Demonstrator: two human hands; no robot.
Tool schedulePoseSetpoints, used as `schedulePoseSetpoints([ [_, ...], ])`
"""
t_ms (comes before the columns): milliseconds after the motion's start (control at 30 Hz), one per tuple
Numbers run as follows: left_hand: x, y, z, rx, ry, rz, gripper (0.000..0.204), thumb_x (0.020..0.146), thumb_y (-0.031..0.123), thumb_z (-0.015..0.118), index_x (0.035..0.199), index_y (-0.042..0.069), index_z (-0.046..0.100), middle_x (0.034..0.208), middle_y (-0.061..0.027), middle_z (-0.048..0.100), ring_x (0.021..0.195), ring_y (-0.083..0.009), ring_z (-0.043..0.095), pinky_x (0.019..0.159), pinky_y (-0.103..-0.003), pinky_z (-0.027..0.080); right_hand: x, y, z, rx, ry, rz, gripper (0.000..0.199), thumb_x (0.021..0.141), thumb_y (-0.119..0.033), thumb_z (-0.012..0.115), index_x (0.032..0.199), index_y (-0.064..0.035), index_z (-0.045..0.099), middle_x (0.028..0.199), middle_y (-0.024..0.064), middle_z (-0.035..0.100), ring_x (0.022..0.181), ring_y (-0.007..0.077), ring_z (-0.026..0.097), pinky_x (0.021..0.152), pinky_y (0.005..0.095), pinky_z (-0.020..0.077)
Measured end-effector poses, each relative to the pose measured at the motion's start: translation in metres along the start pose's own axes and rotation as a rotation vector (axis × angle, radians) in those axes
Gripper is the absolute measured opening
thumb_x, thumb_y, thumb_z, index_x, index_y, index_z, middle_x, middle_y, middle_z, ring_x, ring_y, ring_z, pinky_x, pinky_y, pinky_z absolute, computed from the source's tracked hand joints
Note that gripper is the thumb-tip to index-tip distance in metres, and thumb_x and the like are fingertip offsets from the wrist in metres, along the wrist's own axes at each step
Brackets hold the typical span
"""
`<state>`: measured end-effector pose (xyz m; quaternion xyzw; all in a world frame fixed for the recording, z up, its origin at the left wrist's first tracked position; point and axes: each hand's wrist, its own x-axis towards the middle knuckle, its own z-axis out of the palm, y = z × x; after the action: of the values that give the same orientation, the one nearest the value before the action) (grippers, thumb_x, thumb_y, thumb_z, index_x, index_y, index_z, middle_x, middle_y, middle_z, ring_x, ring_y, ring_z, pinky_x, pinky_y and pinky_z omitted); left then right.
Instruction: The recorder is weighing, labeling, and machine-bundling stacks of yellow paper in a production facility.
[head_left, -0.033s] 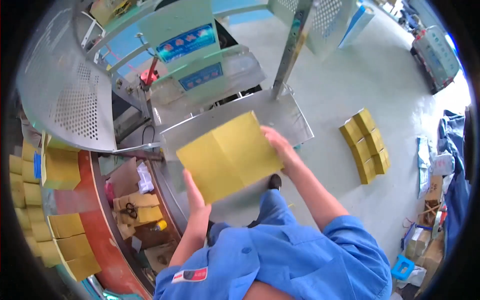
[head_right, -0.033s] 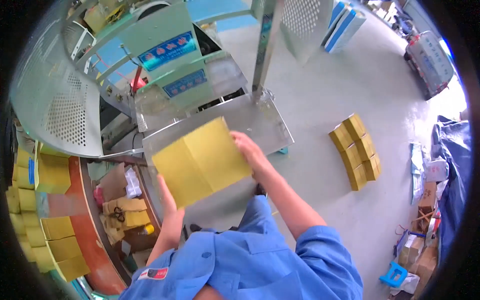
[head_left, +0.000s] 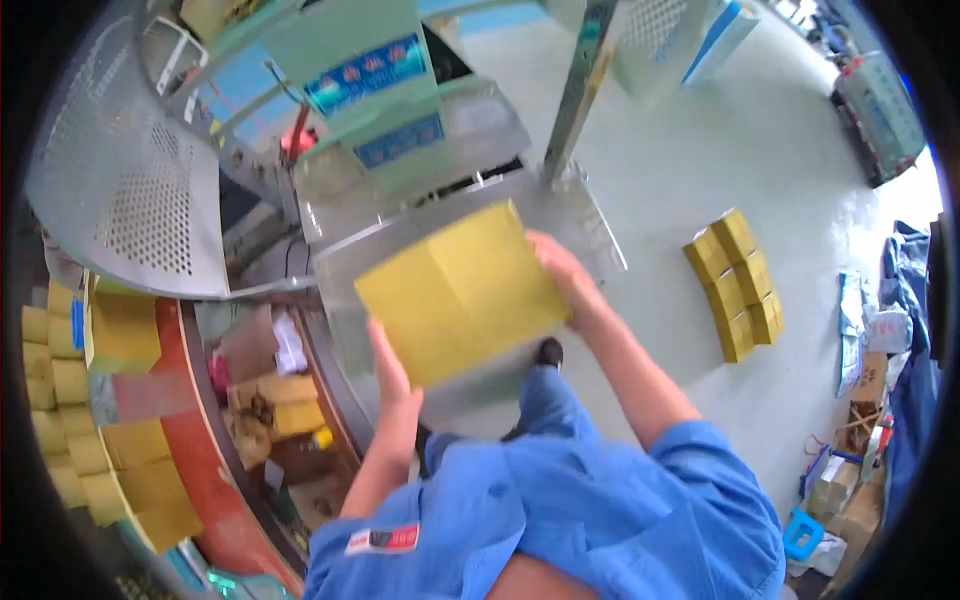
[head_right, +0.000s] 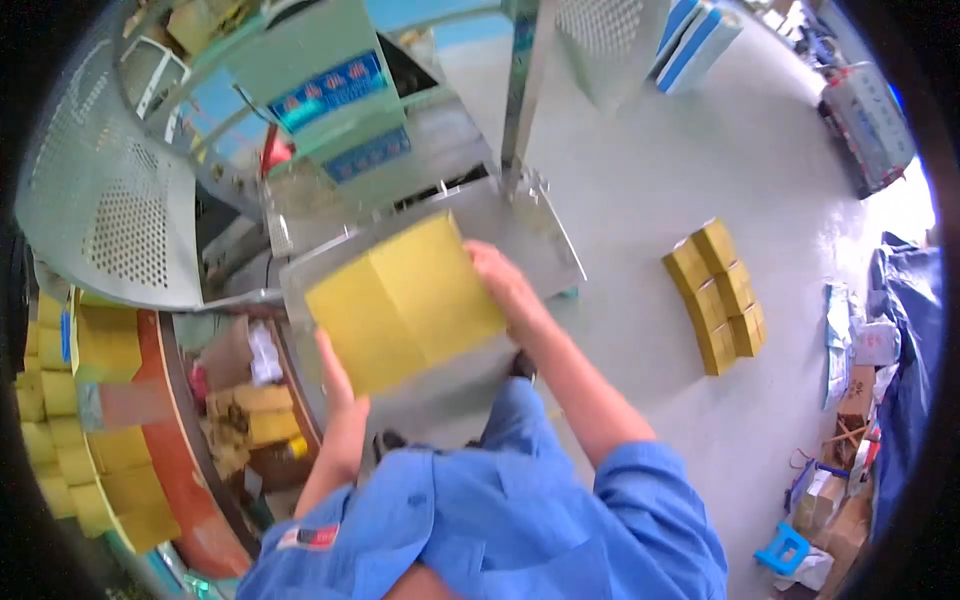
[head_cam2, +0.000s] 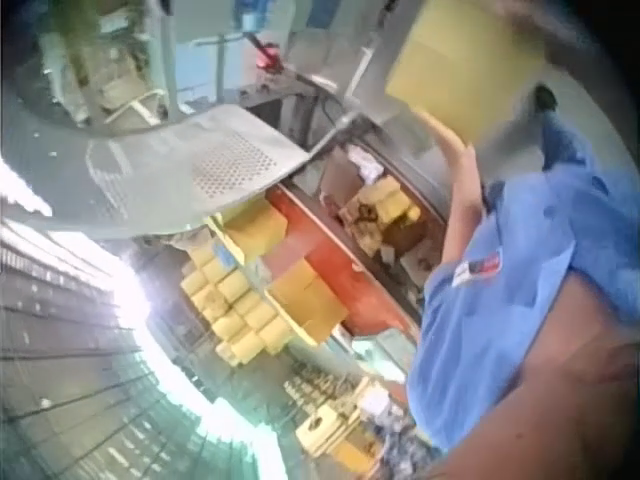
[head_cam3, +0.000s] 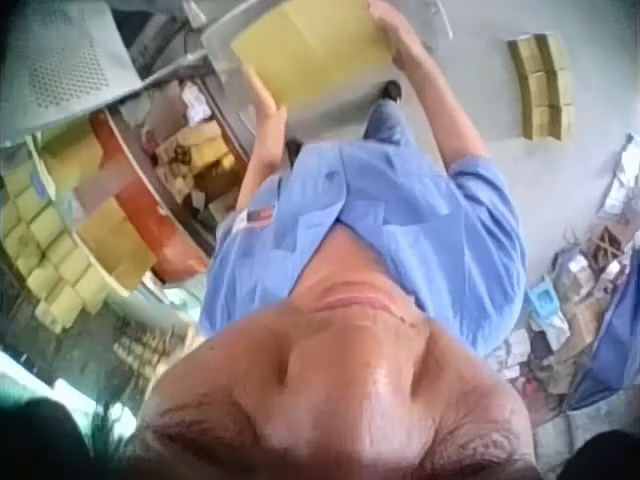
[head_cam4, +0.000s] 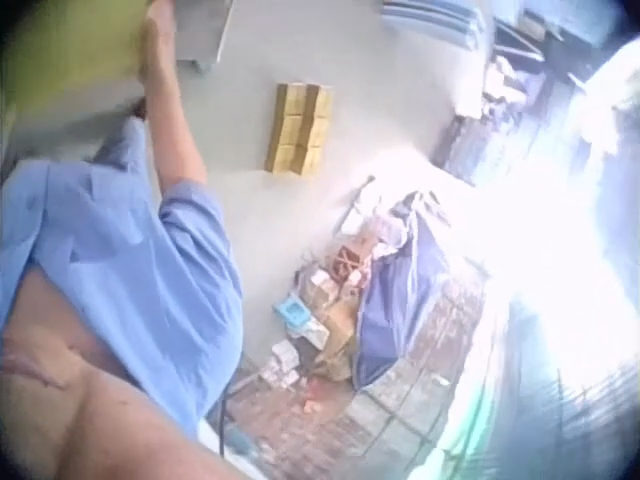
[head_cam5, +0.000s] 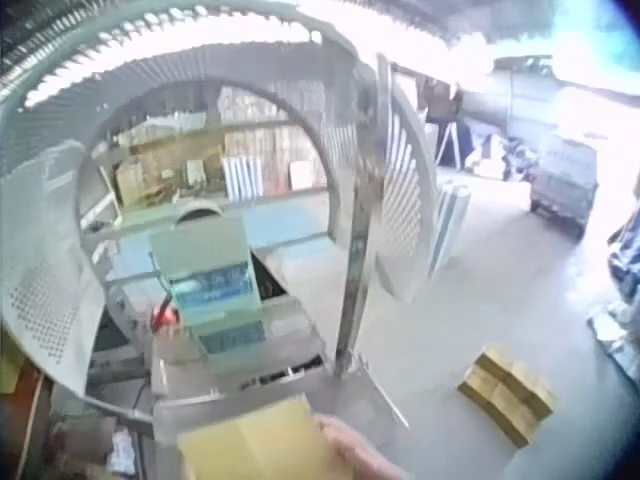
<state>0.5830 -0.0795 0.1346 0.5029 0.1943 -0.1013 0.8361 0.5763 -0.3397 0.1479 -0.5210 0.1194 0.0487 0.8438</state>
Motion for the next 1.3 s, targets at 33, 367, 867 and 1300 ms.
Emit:
schedulePoseSetpoints([
  [33,0.011,-0.010,0.018,0.007,0.009,-0.039,0.063,0.100,0.055,0.037,0.141,0.007,0.043,0.138,-0.0074,0.050,0.124,-0.0213,0.049,0.104,-0.037,0.040,0.006,-0.017,-0.014,0.010,0.018,0.065,0.044,0.100,-0.027,0.048,0.136,-0.0028,0.049,0.127,0.0077,0.057,0.117,0.0161,0.052,0.098,0.0301,0.0425],
  [367,0.062,-0.030,0.060,0.189,-0.047,-0.068,0.064,0.100,0.056,0.037,0.135,0.003,0.049,0.128,-0.0081,0.057,0.114,-0.0187,0.056,0.095,-0.033,0.046,0.083,-0.005,-0.107,-0.122,0.015,0.071,0.044,0.100,-0.027,0.047,0.137,-0.0044,0.049,0.125,0.0071,0.058,0.112,0.0134,0.054,0.097,0.0282,0.0424],
  [867,0.084,-0.039,0.085,-0.030,-0.068,0.005,0.058,0.099,0.051,0.042,0.136,0.006,0.048,0.129,-0.0064,0.056,0.118,-0.0193,0.053,0.100,-0.034,0.041,0.093,-0.018,-0.085,0.066,0.021,0.020,0.054,0.102,-0.036,0.042,0.145,-0.0027,0.039,0.145,0.0096,0.044,0.133,0.0202,0.041,0.110,0.0328,0.0326],
  [1300,0.207,0.008,0.104,0.065,-0.262,0.036,0.055,0.097,0.042,0.052,0.137,0.005,0.046,0.130,-0.0065,0.055,0.122,-0.0170,0.050,0.101,-0.032,0.041,0.186,-0.042,-0.065,-0.030,0.072,-0.027,0.056,0.099,-0.039,0.041,0.142,-0.0028,0.042,0.132,0.0081,0.051,0.123,0.0194,0.046,0.105,0.0319,0.0358],
])
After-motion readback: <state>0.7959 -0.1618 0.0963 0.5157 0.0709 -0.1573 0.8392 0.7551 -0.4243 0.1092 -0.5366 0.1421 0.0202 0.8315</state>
